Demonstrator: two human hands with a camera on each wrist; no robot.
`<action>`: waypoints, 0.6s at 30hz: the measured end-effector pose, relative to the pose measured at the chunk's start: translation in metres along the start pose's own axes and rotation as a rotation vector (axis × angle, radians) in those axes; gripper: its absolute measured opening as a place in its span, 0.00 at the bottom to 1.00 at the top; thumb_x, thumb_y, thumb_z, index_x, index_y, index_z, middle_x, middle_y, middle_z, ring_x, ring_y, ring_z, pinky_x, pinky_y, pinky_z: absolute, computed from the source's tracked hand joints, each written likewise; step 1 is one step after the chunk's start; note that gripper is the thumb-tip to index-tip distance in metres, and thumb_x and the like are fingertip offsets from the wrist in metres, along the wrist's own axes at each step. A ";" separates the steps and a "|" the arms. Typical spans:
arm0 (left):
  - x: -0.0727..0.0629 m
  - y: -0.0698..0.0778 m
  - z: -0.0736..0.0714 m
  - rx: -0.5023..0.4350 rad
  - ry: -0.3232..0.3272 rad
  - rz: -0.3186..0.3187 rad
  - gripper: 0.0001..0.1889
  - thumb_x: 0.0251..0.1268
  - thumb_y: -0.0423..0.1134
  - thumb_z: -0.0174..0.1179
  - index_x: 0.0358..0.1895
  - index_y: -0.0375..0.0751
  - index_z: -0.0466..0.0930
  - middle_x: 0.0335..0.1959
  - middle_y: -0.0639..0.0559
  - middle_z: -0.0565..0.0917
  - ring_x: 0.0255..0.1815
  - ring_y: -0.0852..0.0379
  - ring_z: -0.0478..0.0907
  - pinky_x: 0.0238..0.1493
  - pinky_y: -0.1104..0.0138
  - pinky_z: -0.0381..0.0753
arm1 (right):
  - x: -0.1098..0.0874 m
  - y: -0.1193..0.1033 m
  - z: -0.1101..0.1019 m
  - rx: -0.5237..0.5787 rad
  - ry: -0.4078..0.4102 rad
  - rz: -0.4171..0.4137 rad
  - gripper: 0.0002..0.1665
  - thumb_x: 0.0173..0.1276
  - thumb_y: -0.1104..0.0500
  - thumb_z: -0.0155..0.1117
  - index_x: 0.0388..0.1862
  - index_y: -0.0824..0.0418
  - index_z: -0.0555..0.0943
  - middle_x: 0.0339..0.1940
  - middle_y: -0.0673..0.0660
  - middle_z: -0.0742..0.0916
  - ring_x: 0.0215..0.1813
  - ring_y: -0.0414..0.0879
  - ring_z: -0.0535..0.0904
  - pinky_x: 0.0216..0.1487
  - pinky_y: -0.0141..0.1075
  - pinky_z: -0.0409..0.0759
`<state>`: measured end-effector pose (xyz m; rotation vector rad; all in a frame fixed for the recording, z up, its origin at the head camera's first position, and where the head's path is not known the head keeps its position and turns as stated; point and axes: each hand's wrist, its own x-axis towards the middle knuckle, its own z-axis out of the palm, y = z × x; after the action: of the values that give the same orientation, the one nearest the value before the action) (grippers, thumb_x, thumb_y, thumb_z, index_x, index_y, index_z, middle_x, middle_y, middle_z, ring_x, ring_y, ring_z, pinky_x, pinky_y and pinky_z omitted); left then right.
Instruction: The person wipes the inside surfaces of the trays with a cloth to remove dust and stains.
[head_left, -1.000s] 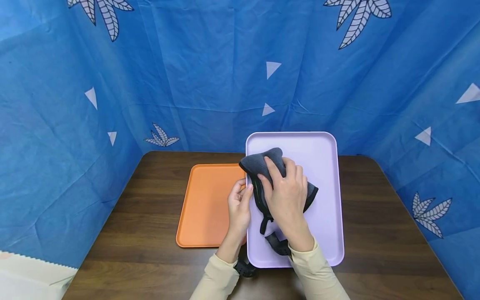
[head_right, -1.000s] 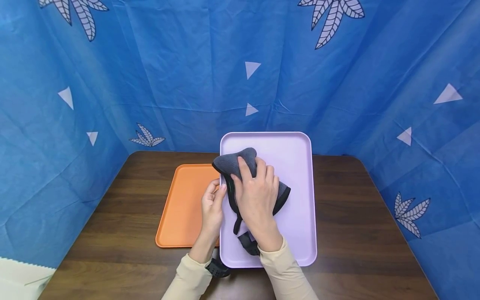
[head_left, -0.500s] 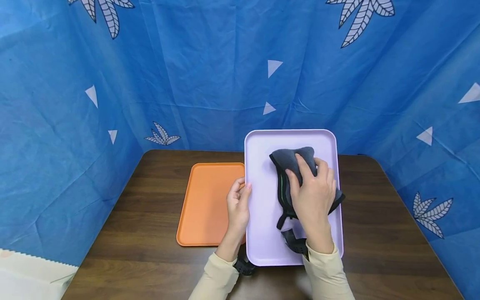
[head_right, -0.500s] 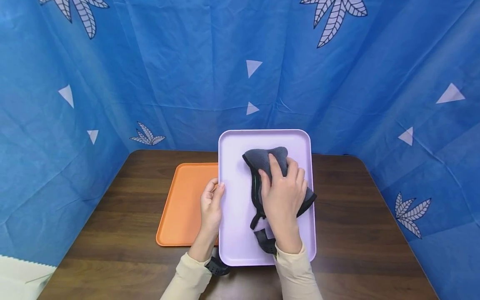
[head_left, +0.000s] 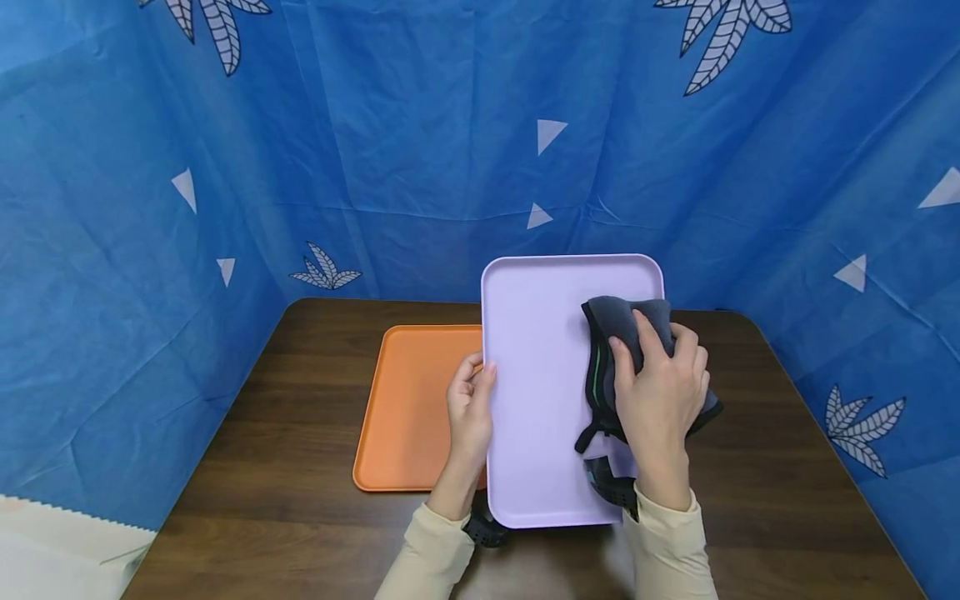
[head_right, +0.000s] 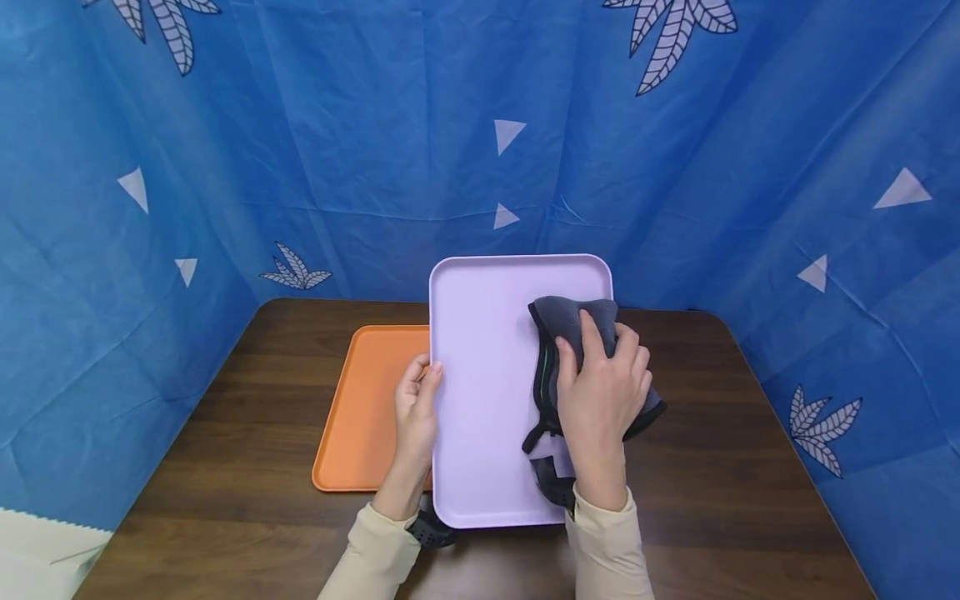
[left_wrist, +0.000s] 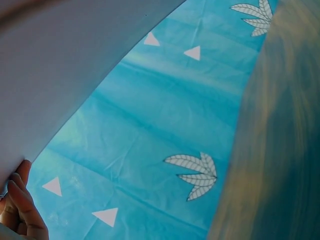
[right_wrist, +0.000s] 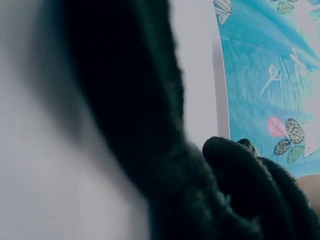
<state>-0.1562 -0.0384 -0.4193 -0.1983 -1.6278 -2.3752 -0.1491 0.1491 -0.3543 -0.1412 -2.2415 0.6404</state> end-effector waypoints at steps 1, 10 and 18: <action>0.000 0.000 0.000 0.000 0.001 -0.003 0.16 0.74 0.37 0.51 0.54 0.27 0.74 0.35 0.54 0.87 0.32 0.61 0.85 0.31 0.68 0.84 | -0.001 0.000 0.001 0.001 0.002 0.003 0.24 0.65 0.56 0.68 0.60 0.59 0.81 0.54 0.74 0.77 0.50 0.68 0.70 0.42 0.56 0.67; 0.000 0.000 0.004 -0.008 -0.002 -0.019 0.16 0.74 0.37 0.50 0.54 0.26 0.73 0.36 0.48 0.86 0.32 0.61 0.84 0.31 0.69 0.83 | -0.007 -0.009 0.008 0.004 -0.002 -0.001 0.24 0.65 0.55 0.68 0.60 0.60 0.81 0.54 0.74 0.76 0.51 0.68 0.71 0.42 0.56 0.69; -0.002 -0.001 0.006 -0.005 -0.006 -0.013 0.15 0.74 0.36 0.50 0.53 0.25 0.73 0.36 0.46 0.86 0.32 0.62 0.83 0.32 0.70 0.82 | -0.014 -0.025 0.015 0.009 -0.013 -0.082 0.25 0.62 0.55 0.71 0.58 0.60 0.82 0.52 0.73 0.78 0.49 0.67 0.73 0.40 0.55 0.70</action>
<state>-0.1553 -0.0321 -0.4188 -0.1965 -1.6314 -2.3905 -0.1483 0.1171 -0.3599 -0.0407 -2.2443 0.6088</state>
